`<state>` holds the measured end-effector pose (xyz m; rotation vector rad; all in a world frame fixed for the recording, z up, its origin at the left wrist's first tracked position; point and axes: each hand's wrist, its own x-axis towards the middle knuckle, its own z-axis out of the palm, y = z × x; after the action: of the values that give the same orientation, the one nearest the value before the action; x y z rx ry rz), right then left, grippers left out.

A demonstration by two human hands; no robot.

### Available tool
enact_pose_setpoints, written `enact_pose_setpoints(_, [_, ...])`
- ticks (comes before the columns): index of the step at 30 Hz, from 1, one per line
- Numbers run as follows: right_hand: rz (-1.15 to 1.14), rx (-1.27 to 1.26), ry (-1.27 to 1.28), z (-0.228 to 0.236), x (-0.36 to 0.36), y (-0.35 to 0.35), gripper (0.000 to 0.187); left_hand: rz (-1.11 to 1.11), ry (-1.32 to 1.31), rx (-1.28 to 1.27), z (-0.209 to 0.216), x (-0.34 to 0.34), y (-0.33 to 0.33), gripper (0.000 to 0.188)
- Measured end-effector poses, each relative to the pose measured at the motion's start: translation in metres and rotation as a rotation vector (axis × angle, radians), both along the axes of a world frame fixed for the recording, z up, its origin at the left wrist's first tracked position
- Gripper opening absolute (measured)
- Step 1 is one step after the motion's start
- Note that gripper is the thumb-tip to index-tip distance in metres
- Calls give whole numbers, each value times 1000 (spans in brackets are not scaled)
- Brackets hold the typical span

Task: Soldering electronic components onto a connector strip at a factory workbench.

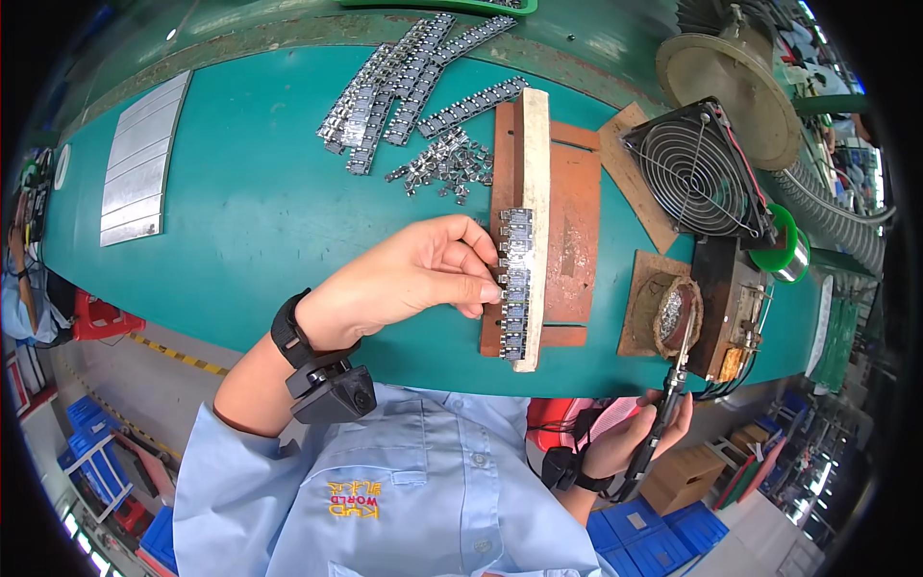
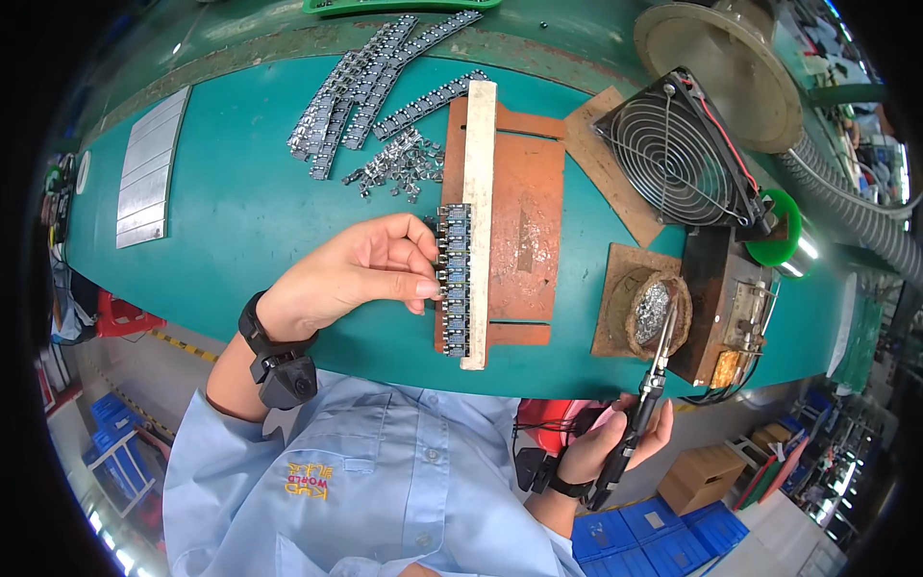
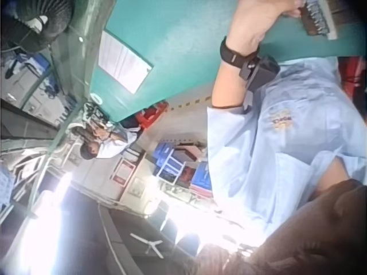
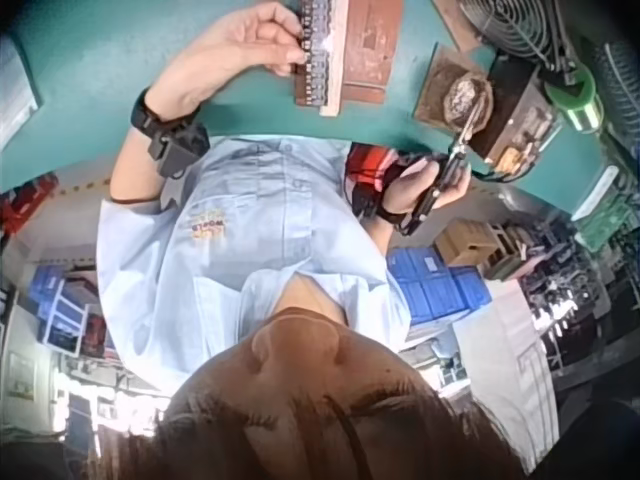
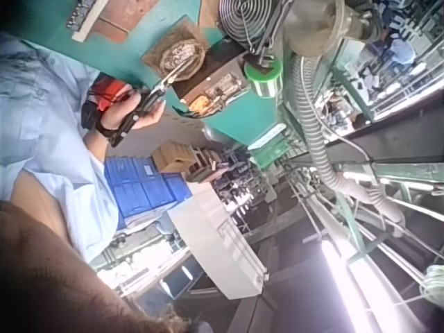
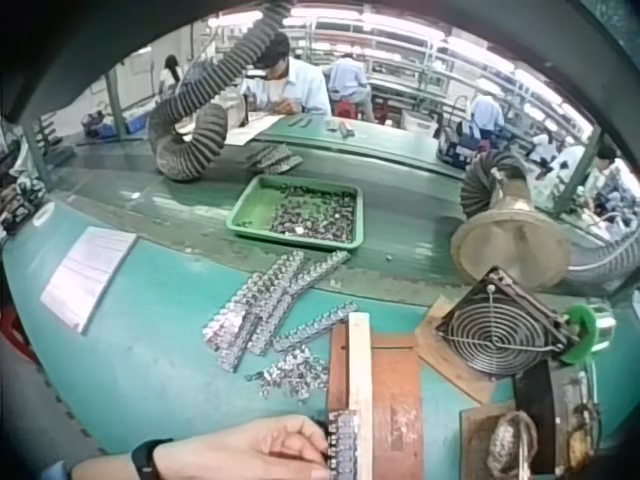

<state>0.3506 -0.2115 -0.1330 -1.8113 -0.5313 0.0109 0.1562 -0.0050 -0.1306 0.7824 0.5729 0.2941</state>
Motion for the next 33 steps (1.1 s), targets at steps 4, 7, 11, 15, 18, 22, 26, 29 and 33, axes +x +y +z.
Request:
enact_pose_setpoints(4, [265, 200, 34, 4, 3, -2, 43, 25, 105, 60, 9, -3, -2, 14])
enact_pose_setpoints(7, [434, 180, 117, 9, -10, 6, 44, -70, 172, 60, 12, -3, -2, 15])
enact_pose_setpoints(11, [825, 117, -63, 0, -13, 21, 45, -71, 172, 104, 9, 0, -6, 18])
enact_pose_setpoints(15, [1006, -45, -349, 12, -18, 56, 41, -54, 155, 136, 7, 1, -7, 18])
enact_pose_setpoints(18, [957, -233, -547, 16, -29, 70, 34, -49, 146, 134, 6, 1, -8, 18])
enact_pose_setpoints(22, [879, -224, -578, 12, -34, 70, 33, -47, 132, 138, 6, 1, -6, 18])
enact_pose_setpoints(26, [830, -266, -600, 10, -36, 69, 34, -54, 143, 144, 7, 1, -5, 18])
enact_pose_setpoints(29, [809, -279, -607, 15, -37, 72, 35, -54, 166, 139, 10, 0, -5, 18])
enact_pose_setpoints(33, [809, -275, -594, 17, -37, 74, 37, -30, 197, 128, 12, -2, -6, 18])
